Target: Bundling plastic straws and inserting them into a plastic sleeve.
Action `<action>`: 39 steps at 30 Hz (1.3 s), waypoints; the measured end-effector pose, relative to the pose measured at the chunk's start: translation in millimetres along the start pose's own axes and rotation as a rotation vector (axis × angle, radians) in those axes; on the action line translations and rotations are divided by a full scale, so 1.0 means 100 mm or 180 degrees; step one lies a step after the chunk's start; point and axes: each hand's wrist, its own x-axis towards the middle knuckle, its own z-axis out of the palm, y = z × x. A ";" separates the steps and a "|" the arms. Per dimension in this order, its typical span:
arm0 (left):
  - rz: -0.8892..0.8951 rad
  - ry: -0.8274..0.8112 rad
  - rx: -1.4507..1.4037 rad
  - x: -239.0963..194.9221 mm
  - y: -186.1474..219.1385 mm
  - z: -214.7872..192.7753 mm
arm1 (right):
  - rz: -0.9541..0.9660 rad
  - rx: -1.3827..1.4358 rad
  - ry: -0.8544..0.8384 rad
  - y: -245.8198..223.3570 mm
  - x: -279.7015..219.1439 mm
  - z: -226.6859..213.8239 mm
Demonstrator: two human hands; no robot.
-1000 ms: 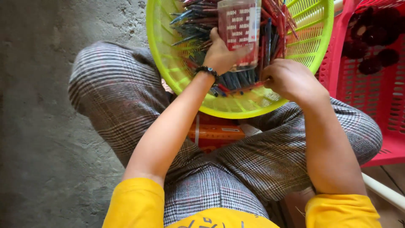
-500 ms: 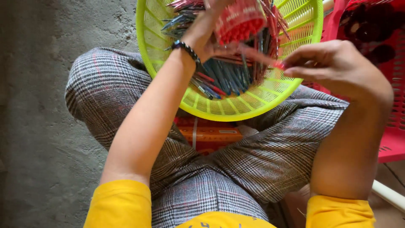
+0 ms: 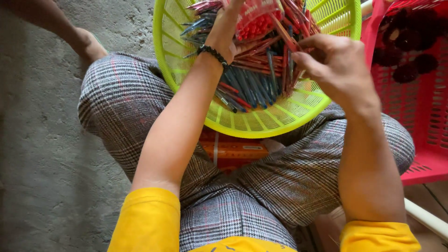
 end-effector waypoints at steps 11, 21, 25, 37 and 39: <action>0.0230 0.0133 0.0237 0.06 -0.14 -0.08 | -0.0715 -0.0300 0.0322 0.01 0.13 0.27; -0.0076 0.0832 -0.0563 -0.10 -0.29 0.07 | 0.0301 0.1204 -0.0444 0.50 0.46 0.92; -0.0432 0.0719 -0.0571 -0.24 -0.32 0.16 | 0.0611 0.1633 -0.0416 0.41 0.51 0.96; -0.0445 0.0654 -0.0829 -0.62 -0.65 0.53 | 0.0646 0.2185 0.0015 0.54 0.68 1.16; -0.0035 0.0722 -0.0930 -0.57 -0.74 0.56 | 0.0660 0.2234 -0.0070 0.51 0.68 1.13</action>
